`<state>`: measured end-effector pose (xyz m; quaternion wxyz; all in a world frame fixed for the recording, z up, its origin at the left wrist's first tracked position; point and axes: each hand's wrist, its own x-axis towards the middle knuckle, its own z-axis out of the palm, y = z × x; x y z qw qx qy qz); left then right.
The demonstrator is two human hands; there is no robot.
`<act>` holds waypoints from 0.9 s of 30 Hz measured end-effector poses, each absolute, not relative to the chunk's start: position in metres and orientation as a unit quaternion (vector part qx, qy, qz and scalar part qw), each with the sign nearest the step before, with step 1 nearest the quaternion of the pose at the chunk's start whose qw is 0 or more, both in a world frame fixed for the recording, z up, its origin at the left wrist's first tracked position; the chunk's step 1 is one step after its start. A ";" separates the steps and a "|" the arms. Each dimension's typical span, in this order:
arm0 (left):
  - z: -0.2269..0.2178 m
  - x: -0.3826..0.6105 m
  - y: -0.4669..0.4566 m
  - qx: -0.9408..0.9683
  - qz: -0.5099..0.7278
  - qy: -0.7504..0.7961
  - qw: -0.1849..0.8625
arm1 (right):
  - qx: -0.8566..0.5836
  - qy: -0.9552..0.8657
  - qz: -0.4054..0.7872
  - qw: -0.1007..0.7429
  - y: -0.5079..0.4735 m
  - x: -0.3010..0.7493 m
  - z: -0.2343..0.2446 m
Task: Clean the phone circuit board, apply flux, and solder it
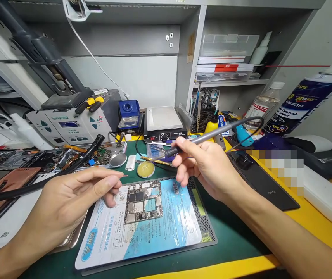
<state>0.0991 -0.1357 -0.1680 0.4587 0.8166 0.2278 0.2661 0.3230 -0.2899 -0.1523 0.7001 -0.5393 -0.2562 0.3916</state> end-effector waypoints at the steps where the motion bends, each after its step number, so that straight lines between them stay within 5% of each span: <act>1: -0.168 0.099 -0.135 0.820 0.263 0.228 0.454 | -0.540 -0.250 0.403 0.696 -0.290 0.323 -0.153; 27: -0.159 0.102 -0.121 0.728 0.102 0.284 0.616 | -0.530 -0.218 0.488 0.658 -0.290 0.324 -0.156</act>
